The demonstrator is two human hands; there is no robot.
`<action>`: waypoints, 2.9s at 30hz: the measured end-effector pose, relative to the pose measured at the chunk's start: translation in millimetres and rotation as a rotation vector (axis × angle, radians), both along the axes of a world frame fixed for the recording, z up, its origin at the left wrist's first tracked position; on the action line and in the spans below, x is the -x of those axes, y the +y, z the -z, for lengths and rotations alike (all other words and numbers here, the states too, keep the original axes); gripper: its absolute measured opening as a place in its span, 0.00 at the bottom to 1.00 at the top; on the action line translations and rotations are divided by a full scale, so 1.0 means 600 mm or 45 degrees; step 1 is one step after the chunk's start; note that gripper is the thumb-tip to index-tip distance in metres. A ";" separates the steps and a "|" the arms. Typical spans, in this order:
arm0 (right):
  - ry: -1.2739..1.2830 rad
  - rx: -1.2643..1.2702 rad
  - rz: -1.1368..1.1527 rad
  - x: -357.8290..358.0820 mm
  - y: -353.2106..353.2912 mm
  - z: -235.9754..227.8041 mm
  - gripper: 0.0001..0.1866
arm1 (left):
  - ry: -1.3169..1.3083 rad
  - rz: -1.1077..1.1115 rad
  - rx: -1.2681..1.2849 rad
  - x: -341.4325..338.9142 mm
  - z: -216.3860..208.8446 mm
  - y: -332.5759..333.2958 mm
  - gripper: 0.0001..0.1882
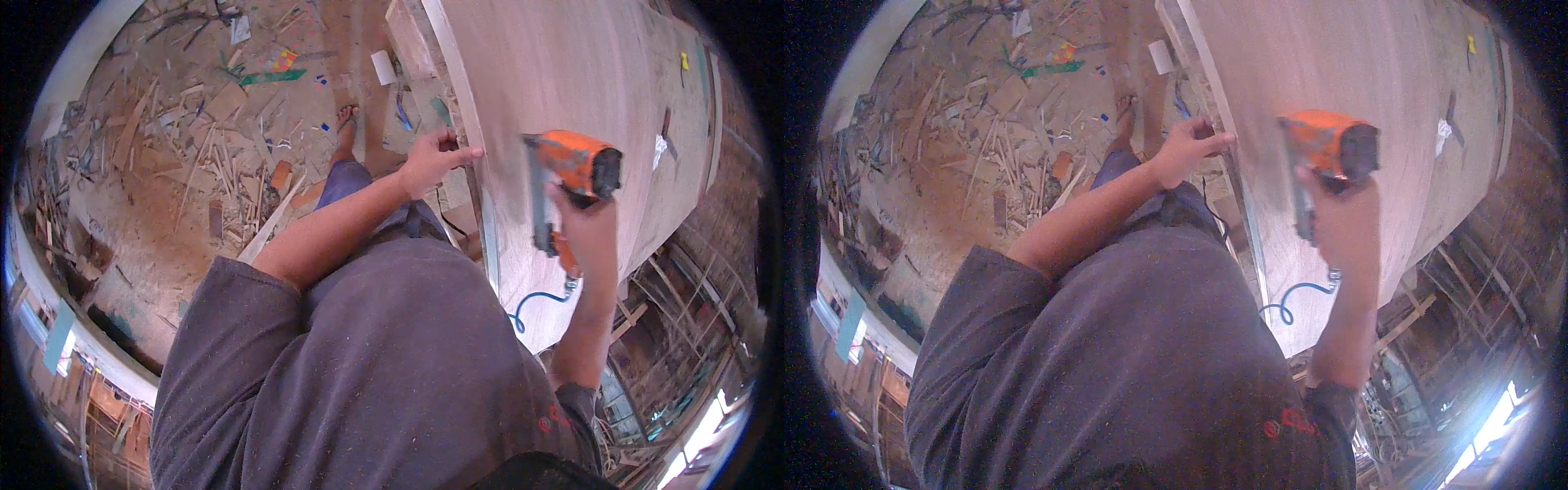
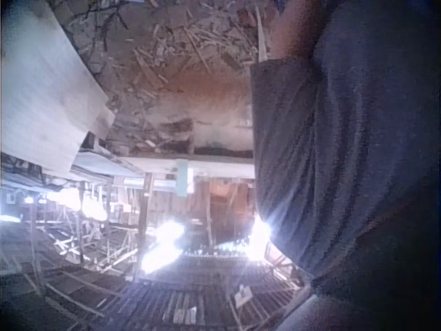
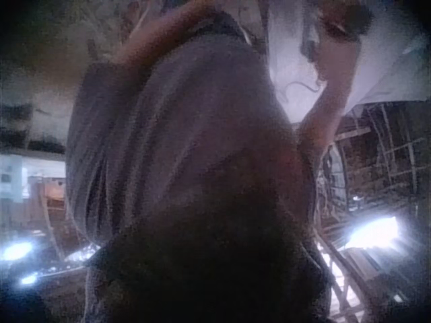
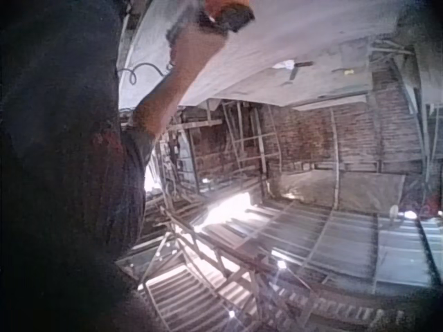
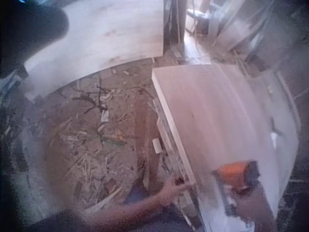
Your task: The person positions a large sheet of plywood on a workbench and uses a pneumatic nail gun to attach a thin wooden strip along its edge. The person repeatedly aligns the strip and drives nails along the length of the panel.
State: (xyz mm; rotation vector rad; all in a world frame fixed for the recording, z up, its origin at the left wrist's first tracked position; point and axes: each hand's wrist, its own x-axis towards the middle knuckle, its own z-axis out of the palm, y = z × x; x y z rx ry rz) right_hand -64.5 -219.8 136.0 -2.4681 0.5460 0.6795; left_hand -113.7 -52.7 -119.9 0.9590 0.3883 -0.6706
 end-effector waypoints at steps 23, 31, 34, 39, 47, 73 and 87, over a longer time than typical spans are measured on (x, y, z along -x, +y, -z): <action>-0.912 0.601 0.110 -0.058 -0.689 0.216 0.35 | 0.198 -0.351 0.088 0.029 -0.043 -0.030 0.21; -0.388 0.342 -0.021 -0.073 -1.002 0.310 0.50 | 0.283 -0.389 0.194 0.055 -0.018 -0.053 0.20; -0.439 0.598 -0.046 -0.115 -0.989 0.318 0.48 | 0.312 -0.424 0.248 0.065 -0.031 -0.065 0.21; -0.417 0.089 0.029 -0.160 -1.041 0.298 0.41 | 0.288 -0.388 0.212 0.061 -0.027 -0.061 0.20; -0.441 0.094 0.098 -0.295 -0.981 0.325 0.27 | 0.265 -0.401 0.260 0.068 -0.035 -0.064 0.19; -0.195 -0.342 0.196 -0.335 -0.988 0.314 0.33 | 0.235 -0.410 0.269 0.067 -0.026 -0.061 0.21; -0.224 0.165 0.133 -0.326 -0.913 0.292 0.33 | 0.178 -0.415 0.407 0.054 -0.044 -0.053 0.25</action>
